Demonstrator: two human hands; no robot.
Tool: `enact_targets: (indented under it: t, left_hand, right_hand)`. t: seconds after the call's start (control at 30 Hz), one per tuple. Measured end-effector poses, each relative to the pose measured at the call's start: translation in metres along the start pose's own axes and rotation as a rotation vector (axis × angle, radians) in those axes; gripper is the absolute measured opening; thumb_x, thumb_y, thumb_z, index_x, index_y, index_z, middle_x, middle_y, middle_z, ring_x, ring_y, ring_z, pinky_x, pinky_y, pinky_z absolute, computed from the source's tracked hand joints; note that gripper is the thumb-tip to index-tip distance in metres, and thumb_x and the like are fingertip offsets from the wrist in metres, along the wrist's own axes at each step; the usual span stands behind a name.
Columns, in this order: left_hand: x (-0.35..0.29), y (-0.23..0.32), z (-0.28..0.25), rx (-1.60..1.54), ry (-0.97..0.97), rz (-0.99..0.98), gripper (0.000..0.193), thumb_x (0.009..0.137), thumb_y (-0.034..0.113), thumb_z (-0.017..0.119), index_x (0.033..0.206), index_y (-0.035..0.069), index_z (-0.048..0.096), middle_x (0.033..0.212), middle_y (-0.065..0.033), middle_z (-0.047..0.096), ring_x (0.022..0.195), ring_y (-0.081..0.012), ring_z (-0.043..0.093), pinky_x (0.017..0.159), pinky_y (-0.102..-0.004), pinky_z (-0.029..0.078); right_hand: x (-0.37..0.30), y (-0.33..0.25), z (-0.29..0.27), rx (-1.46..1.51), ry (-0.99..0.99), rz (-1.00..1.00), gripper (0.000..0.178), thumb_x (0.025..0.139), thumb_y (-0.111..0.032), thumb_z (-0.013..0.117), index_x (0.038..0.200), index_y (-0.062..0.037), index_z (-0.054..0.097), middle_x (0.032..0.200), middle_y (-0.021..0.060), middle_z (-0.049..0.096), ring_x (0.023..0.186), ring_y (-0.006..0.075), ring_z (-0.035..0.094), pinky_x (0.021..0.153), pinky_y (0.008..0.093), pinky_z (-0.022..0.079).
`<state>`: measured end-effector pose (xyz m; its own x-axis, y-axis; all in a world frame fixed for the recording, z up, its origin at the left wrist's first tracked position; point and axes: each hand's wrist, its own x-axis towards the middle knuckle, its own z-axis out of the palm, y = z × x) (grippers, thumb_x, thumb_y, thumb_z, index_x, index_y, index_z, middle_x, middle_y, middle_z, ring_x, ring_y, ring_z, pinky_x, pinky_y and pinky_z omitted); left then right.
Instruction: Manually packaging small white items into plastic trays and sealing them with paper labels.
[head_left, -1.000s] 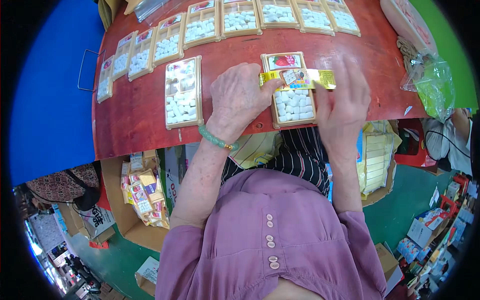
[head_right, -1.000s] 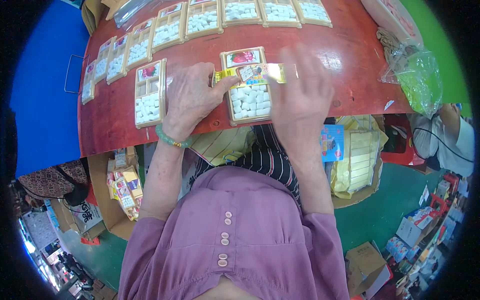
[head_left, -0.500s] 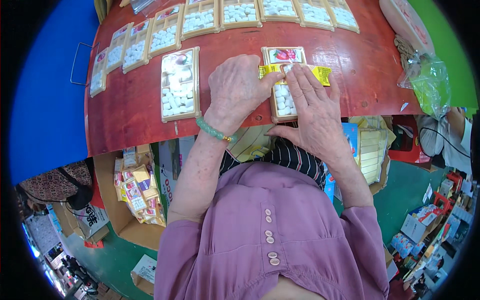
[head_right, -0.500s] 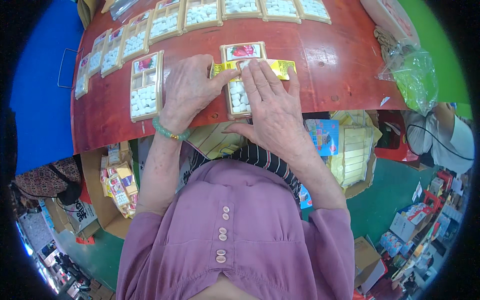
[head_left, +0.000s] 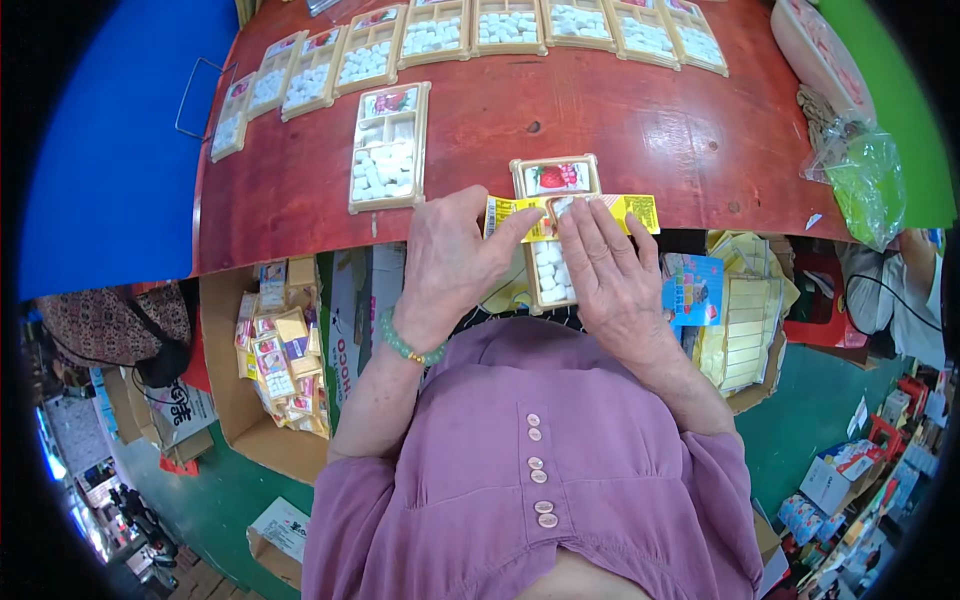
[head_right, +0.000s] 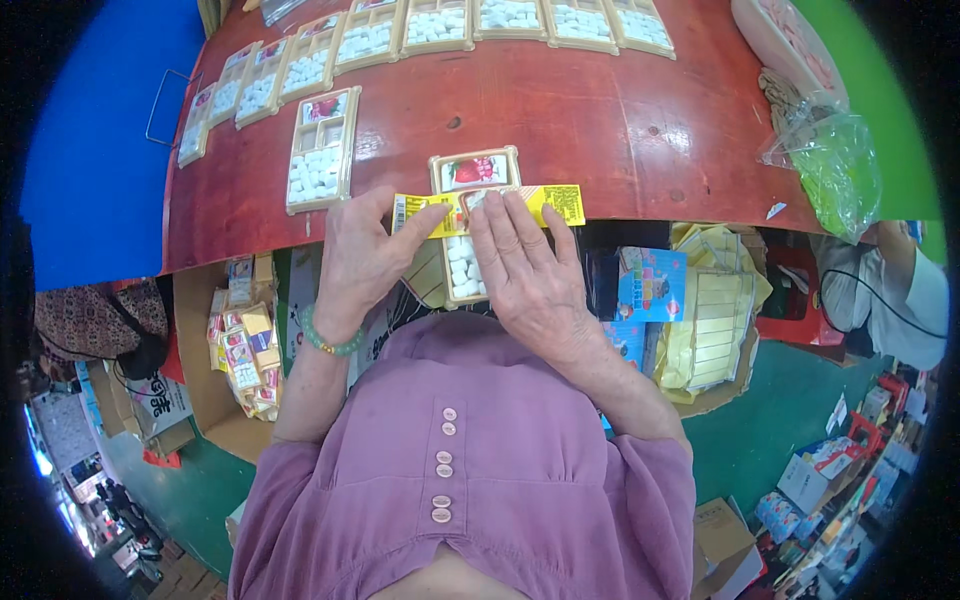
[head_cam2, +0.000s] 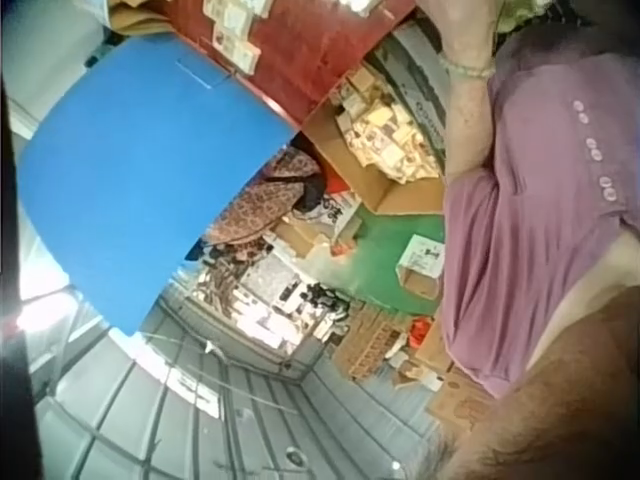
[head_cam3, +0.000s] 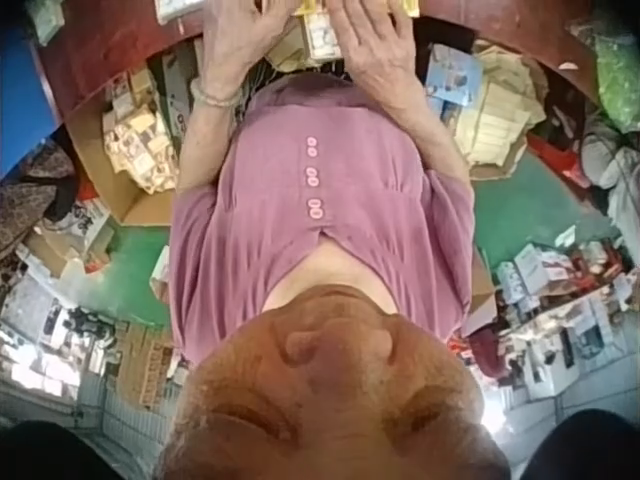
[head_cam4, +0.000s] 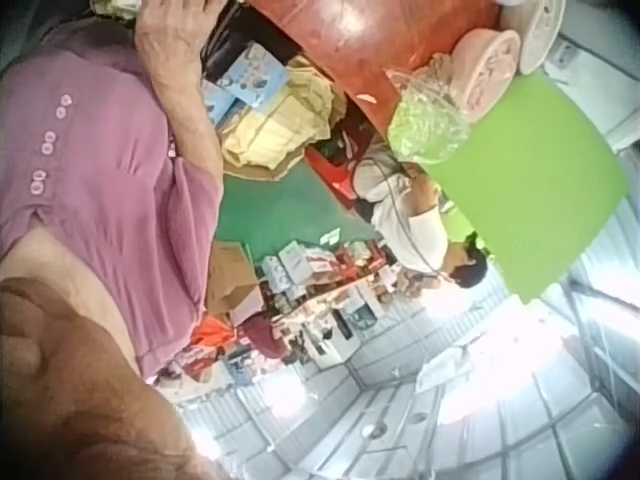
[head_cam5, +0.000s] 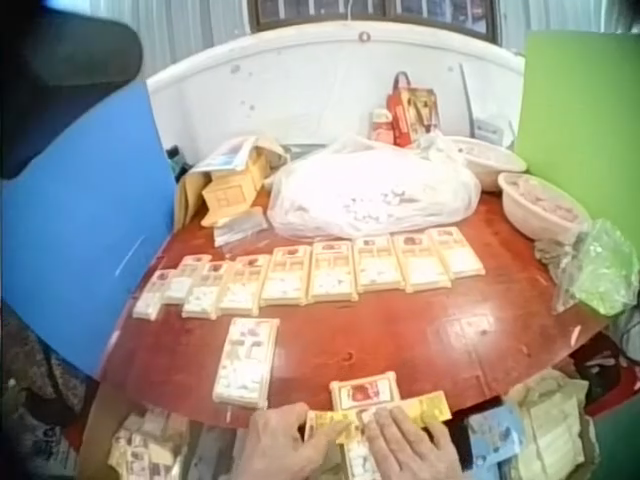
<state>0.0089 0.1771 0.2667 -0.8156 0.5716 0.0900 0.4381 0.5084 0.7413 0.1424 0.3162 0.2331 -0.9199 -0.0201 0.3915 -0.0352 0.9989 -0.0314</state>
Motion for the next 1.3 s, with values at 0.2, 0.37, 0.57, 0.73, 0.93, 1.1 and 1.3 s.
enact_targets:
  t: [0.2,0.37,0.57,0.73,0.93,1.1,1.3]
  left_hand:
    - [-0.026,-0.014,0.006,-0.337,0.011,-0.190,0.037,0.074,0.026,0.079,0.064,0.000,0.055,0.054,-0.0080,0.056,0.050,-0.0089,0.054,0.044,-0.0305,0.041]
    - [-0.039,-0.017,0.018,-0.897,-0.010,-0.397,0.020,0.078,0.014,0.076,0.077,0.001,0.060,0.075,-0.0029,0.065,0.066,-0.0056,0.060,0.055,-0.0232,0.050]
    - [-0.045,-0.014,0.021,-1.099,0.046,-0.488,0.012,0.081,0.004,0.070,0.089,0.000,0.062,0.086,-0.0055,0.066,0.075,-0.0049,0.060,0.066,-0.0212,0.050]
    - [-0.048,-0.021,0.016,-0.999,0.120,-0.386,0.010,0.082,0.004,0.070,0.088,0.001,0.063,0.082,-0.0027,0.066,0.072,-0.0031,0.058,0.063,-0.0194,0.048]
    - [-0.051,-0.015,0.011,-0.849,0.064,-0.297,0.010,0.082,0.005,0.071,0.085,0.001,0.063,0.079,-0.0020,0.066,0.070,-0.0021,0.058,0.060,-0.0180,0.047]
    - [-0.055,-0.007,0.003,-0.714,-0.023,-0.203,0.011,0.081,0.006,0.072,0.082,0.001,0.063,0.076,-0.0016,0.066,0.068,-0.0012,0.056,0.057,-0.0182,0.046]
    - [-0.053,-0.018,0.003,-0.709,-0.112,-0.178,0.011,0.080,0.005,0.072,0.085,-0.001,0.063,0.080,-0.0036,0.067,0.070,-0.0027,0.057,0.061,-0.0184,0.045]
  right_hand:
    - [-0.004,-0.004,-0.001,0.044,0.059,-0.089,0.044,0.084,-0.014,0.053,0.125,-0.0001,0.053,0.131,0.0157,0.052,0.124,0.0267,0.048,0.103,0.0460,0.034]
    - [-0.007,-0.009,0.000,0.108,0.083,-0.123,0.044,0.082,-0.010,0.055,0.126,-0.0019,0.053,0.131,0.0141,0.053,0.123,0.0264,0.050,0.102,0.0457,0.034]
    - [-0.005,-0.006,-0.002,0.167,0.020,-0.147,0.046,0.083,-0.009,0.054,0.128,-0.0037,0.052,0.134,0.0129,0.051,0.126,0.0252,0.047,0.103,0.0456,0.032]
    - [0.003,-0.004,-0.048,0.596,-0.174,-0.005,0.066,0.067,-0.015,0.077,0.126,0.0015,0.050,0.133,0.0172,0.049,0.122,0.0337,0.047,0.101,0.0444,0.036]
    - [0.011,-0.001,-0.027,0.803,0.109,0.398,0.034,0.075,-0.003,0.071,0.108,0.0037,0.062,0.107,0.0156,0.063,0.093,0.0242,0.061,0.079,0.0319,0.050]
    - [0.008,-0.010,-0.013,1.408,0.098,0.761,0.022,0.084,-0.004,0.067,0.104,0.0051,0.065,0.099,0.0106,0.066,0.085,0.0116,0.062,0.076,0.0240,0.051]
    - [0.010,-0.005,-0.007,1.822,-0.007,0.909,0.022,0.085,-0.001,0.064,0.107,0.0039,0.063,0.095,0.0100,0.068,0.085,0.0114,0.064,0.079,0.0238,0.052]
